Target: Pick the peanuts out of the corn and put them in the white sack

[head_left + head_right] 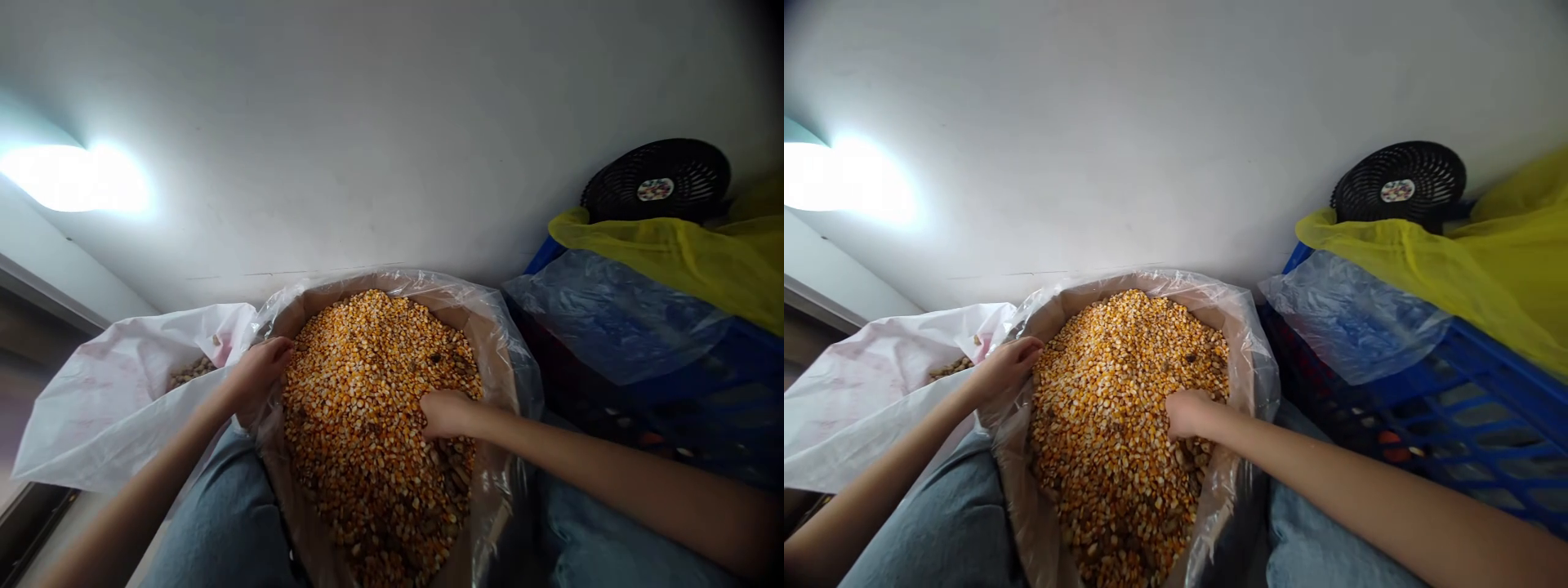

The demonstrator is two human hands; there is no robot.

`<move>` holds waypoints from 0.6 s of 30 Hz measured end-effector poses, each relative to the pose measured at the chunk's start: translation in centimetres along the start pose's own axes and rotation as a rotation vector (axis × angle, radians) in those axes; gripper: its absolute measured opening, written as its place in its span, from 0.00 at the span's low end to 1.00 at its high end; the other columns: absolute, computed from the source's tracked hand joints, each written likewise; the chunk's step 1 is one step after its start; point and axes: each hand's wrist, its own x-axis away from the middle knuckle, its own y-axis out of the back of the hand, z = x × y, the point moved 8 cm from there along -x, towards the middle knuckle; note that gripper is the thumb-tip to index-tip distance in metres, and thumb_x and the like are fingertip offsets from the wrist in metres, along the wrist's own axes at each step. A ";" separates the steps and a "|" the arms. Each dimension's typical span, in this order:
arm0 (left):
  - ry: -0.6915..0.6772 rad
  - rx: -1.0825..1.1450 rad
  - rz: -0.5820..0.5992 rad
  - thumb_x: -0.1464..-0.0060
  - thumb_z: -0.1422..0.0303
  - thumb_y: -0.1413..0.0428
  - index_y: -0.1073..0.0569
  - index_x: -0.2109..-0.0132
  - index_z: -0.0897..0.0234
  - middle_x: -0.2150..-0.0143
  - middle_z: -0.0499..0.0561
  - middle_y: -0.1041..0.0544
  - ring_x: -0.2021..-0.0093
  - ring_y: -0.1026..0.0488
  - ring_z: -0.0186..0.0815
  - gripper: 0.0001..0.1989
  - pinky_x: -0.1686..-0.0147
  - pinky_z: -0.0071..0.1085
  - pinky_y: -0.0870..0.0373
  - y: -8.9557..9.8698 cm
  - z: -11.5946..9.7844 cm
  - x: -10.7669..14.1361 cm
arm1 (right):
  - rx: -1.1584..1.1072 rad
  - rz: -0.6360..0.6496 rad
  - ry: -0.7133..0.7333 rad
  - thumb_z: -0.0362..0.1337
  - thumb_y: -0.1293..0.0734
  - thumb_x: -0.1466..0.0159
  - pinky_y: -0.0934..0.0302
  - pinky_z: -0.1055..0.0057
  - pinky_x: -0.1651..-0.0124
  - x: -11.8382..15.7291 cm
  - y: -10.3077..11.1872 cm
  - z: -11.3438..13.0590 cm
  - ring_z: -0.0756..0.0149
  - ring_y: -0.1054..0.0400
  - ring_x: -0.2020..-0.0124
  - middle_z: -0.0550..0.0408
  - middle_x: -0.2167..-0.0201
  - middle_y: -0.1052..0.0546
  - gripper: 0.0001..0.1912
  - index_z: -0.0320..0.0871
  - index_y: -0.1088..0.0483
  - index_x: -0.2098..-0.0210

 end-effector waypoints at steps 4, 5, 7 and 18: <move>0.018 -0.252 0.170 0.50 0.66 0.59 0.30 0.65 0.65 0.66 0.55 0.26 0.67 0.30 0.38 0.14 0.66 0.31 0.36 -1.5 -0.3 -1.7 | 0.132 0.094 -0.136 0.38 0.33 0.57 0.40 0.61 0.73 -0.1 -0.6 -0.3 0.50 0.32 0.70 0.43 0.76 0.27 0.09 0.38 0.29 0.78; 0.037 -0.309 0.232 0.51 0.67 0.59 0.29 0.67 0.66 0.66 0.56 0.26 0.67 0.30 0.40 0.14 0.67 0.32 0.36 -2.3 -0.2 -1.8 | 0.127 0.094 -0.126 0.37 0.33 0.57 0.40 0.61 0.73 0.0 -0.4 -0.2 0.50 0.33 0.70 0.43 0.76 0.28 0.09 0.38 0.29 0.79; 0.089 -0.394 0.339 0.52 0.68 0.58 0.28 0.68 0.67 0.66 0.59 0.26 0.66 0.29 0.43 0.15 0.69 0.34 0.35 -3.7 0.4 -1.6 | 0.118 0.092 -0.112 0.37 0.33 0.57 0.41 0.62 0.74 0.1 0.1 -0.3 0.53 0.33 0.73 0.47 0.79 0.29 0.07 0.38 0.30 0.81; 0.162 -0.333 0.312 0.50 0.60 0.58 0.29 0.68 0.66 0.65 0.57 0.26 0.65 0.29 0.42 0.17 0.68 0.32 0.36 -4.3 2.6 -0.8 | -1.144 0.306 0.342 0.36 0.44 0.46 0.54 0.78 0.80 2.1 4.7 0.2 0.77 0.49 0.82 0.61 0.81 0.40 0.11 0.41 0.38 0.64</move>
